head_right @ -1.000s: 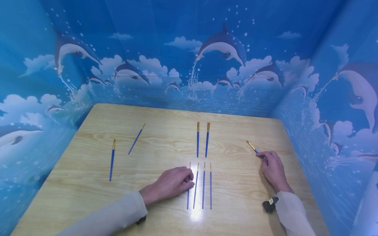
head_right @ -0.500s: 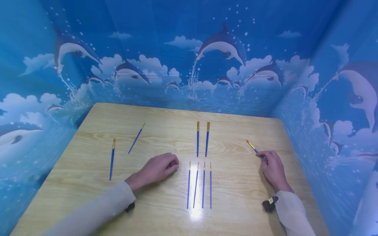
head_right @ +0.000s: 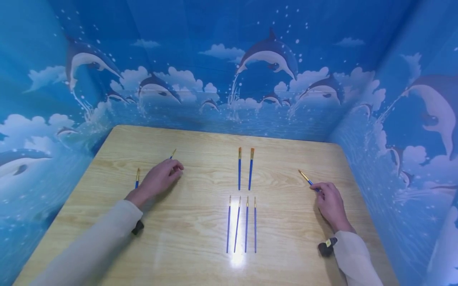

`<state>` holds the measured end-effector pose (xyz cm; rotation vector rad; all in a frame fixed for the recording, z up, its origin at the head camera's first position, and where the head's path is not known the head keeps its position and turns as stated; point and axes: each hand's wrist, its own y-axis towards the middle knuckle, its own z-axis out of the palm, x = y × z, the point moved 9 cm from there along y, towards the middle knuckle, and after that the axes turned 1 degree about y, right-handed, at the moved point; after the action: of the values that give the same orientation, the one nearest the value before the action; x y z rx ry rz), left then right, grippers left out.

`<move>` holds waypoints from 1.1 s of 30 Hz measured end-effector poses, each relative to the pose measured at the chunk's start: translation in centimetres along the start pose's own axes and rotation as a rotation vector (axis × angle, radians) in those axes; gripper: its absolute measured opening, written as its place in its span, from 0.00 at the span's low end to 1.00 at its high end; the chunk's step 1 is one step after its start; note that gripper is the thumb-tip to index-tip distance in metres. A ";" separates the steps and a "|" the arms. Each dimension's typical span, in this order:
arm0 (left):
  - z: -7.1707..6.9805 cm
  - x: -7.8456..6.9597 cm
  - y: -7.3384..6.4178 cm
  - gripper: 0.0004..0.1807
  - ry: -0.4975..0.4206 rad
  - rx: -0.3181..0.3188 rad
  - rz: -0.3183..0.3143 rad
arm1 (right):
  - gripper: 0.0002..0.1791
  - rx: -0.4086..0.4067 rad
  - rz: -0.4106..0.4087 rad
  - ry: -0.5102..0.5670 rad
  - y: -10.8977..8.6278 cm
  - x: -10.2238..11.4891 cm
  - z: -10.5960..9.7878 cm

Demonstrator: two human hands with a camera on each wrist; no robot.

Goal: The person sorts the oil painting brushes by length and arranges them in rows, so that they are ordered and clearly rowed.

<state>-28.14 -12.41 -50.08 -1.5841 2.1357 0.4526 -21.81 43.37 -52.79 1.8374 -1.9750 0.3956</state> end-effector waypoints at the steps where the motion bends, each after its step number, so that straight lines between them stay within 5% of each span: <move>1: -0.4 0.7 0.2 0.11 -0.004 -0.008 -0.018 | 0.19 0.002 0.000 0.001 0.0 0.0 0.0; 8: -1.5 3.5 0.7 0.12 -0.005 -0.019 -0.073 | 0.19 0.002 0.004 -0.006 0.1 -0.1 0.1; 20: -1.8 5.7 0.7 0.17 0.009 0.026 -0.135 | 0.20 0.008 0.028 -0.002 0.0 -0.1 0.3; 33: -1.3 5.6 1.2 0.14 -0.002 0.020 -0.122 | 0.20 -0.004 0.018 -0.002 0.0 -0.1 0.1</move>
<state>-30.88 -17.31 -51.95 -1.6903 2.0217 0.3913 -21.84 43.44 -52.88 1.8198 -1.9938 0.3946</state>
